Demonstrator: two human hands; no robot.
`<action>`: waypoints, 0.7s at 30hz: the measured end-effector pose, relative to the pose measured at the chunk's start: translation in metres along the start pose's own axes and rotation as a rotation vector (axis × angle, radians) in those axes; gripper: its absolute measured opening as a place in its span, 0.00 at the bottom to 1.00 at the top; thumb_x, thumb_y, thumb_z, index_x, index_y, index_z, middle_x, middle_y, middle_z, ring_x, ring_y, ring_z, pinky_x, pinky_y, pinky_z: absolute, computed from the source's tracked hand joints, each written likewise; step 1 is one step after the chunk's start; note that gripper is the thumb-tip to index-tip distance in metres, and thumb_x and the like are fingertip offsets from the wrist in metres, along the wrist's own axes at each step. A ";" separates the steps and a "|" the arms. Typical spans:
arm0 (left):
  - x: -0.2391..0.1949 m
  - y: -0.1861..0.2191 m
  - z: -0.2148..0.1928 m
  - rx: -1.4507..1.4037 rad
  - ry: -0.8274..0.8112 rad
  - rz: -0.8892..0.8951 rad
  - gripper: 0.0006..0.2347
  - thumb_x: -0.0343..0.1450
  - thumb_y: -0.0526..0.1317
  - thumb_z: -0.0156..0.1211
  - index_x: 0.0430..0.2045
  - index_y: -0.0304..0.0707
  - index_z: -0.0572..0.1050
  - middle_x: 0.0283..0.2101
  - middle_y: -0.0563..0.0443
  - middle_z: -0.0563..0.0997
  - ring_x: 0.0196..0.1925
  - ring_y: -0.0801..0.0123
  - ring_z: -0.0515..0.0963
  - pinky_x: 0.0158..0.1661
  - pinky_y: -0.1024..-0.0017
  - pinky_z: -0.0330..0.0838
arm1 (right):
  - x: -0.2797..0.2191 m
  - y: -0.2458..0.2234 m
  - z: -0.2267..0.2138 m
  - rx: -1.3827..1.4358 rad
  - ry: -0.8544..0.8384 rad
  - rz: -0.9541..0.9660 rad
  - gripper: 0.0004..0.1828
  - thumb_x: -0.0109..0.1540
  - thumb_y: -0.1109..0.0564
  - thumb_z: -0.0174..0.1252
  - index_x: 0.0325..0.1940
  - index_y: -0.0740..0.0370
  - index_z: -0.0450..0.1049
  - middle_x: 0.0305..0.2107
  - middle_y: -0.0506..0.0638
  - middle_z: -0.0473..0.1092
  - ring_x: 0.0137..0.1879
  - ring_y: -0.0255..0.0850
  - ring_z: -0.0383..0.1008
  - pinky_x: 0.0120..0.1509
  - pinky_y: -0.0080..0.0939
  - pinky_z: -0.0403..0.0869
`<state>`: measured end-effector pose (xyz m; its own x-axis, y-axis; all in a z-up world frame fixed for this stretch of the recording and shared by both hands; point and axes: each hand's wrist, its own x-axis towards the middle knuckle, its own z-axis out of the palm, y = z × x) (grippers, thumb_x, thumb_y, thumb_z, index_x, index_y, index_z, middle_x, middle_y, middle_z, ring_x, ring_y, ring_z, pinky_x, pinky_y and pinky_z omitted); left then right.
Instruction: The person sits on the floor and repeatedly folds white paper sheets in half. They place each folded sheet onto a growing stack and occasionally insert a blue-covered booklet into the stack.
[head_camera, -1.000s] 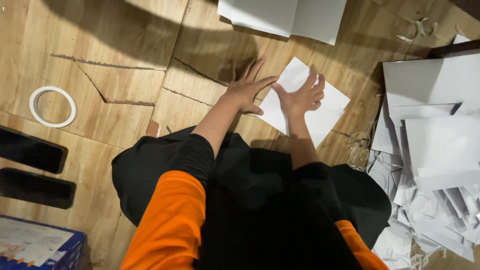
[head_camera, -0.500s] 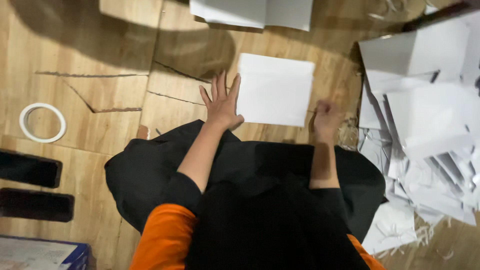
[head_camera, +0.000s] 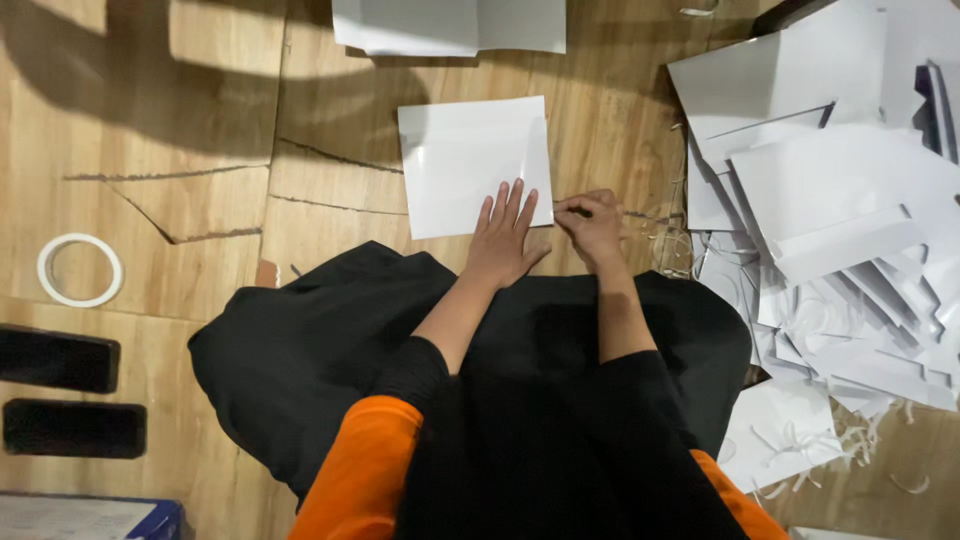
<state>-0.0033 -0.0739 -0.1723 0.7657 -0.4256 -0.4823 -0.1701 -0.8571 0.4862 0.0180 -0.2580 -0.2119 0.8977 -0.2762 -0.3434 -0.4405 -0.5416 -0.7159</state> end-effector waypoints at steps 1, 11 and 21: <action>-0.003 0.000 0.000 0.003 0.000 -0.002 0.35 0.75 0.62 0.36 0.73 0.46 0.36 0.76 0.43 0.30 0.78 0.56 0.27 0.72 0.56 0.18 | -0.004 -0.003 -0.002 0.004 -0.001 -0.001 0.09 0.50 0.53 0.72 0.34 0.43 0.83 0.42 0.46 0.64 0.53 0.43 0.69 0.59 0.36 0.72; -0.021 -0.010 0.006 0.012 -0.057 0.081 0.38 0.72 0.68 0.27 0.72 0.45 0.34 0.76 0.47 0.31 0.77 0.60 0.26 0.72 0.59 0.18 | -0.028 -0.054 -0.031 -0.092 -0.190 -0.053 0.15 0.54 0.57 0.69 0.44 0.56 0.76 0.48 0.57 0.62 0.60 0.56 0.65 0.67 0.52 0.65; -0.027 -0.007 -0.003 0.082 -0.067 0.099 0.37 0.71 0.68 0.28 0.73 0.53 0.36 0.76 0.49 0.31 0.77 0.59 0.27 0.72 0.59 0.19 | -0.002 0.009 -0.005 -0.133 -0.167 -0.179 0.18 0.50 0.50 0.73 0.42 0.41 0.77 0.44 0.44 0.53 0.50 0.42 0.50 0.57 0.35 0.62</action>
<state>-0.0210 -0.0561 -0.1608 0.6998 -0.5256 -0.4837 -0.2953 -0.8295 0.4741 0.0126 -0.2662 -0.2145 0.9459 -0.0380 -0.3224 -0.2628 -0.6725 -0.6919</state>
